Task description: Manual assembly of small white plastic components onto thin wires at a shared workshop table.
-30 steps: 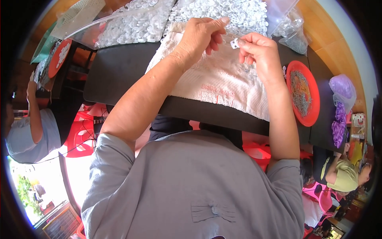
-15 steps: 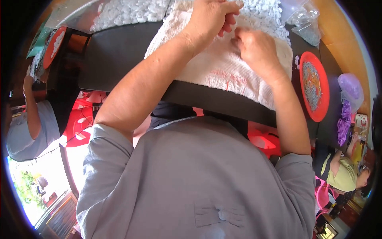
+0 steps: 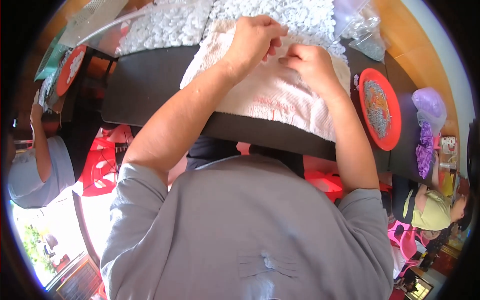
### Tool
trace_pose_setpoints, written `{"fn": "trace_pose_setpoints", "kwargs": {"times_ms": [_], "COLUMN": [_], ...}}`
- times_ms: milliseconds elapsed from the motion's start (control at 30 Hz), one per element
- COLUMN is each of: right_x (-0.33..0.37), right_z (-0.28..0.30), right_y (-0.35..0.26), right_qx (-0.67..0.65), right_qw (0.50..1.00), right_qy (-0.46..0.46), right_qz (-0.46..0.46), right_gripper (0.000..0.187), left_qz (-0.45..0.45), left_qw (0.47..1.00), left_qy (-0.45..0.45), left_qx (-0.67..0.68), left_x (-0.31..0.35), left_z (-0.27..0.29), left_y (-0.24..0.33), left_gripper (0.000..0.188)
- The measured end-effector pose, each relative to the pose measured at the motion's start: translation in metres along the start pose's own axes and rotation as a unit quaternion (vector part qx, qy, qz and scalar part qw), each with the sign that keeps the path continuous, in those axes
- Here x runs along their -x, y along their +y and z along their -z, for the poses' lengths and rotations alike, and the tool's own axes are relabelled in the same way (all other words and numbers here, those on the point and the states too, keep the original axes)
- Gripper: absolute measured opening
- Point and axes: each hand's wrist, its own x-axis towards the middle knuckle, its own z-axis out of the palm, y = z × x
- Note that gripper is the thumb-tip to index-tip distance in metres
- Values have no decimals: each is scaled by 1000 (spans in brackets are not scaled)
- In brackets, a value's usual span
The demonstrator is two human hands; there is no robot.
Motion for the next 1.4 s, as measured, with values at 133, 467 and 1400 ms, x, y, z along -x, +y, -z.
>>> {"fn": "trace_pose_setpoints", "kwargs": {"times_ms": [133, 467, 1400], "right_x": [0, 2, 83], "right_z": [35, 51, 176], "right_y": [7, 6, -69], "right_qx": [-311, -380, -339], "right_qw": [944, 917, 826], "right_qy": [-23, -26, -166], "right_qz": [-113, -118, 419], "right_gripper": [22, 24, 36], "left_qz": [-17, -113, -330], "left_qw": [994, 986, 897], "left_qy": [-85, -85, 222], "left_qx": [-60, -90, -194], "left_x": [3, 10, 29], "left_z": [-4, -16, 36], "left_y": [5, -6, 135], "left_gripper": [25, 24, 9]}}
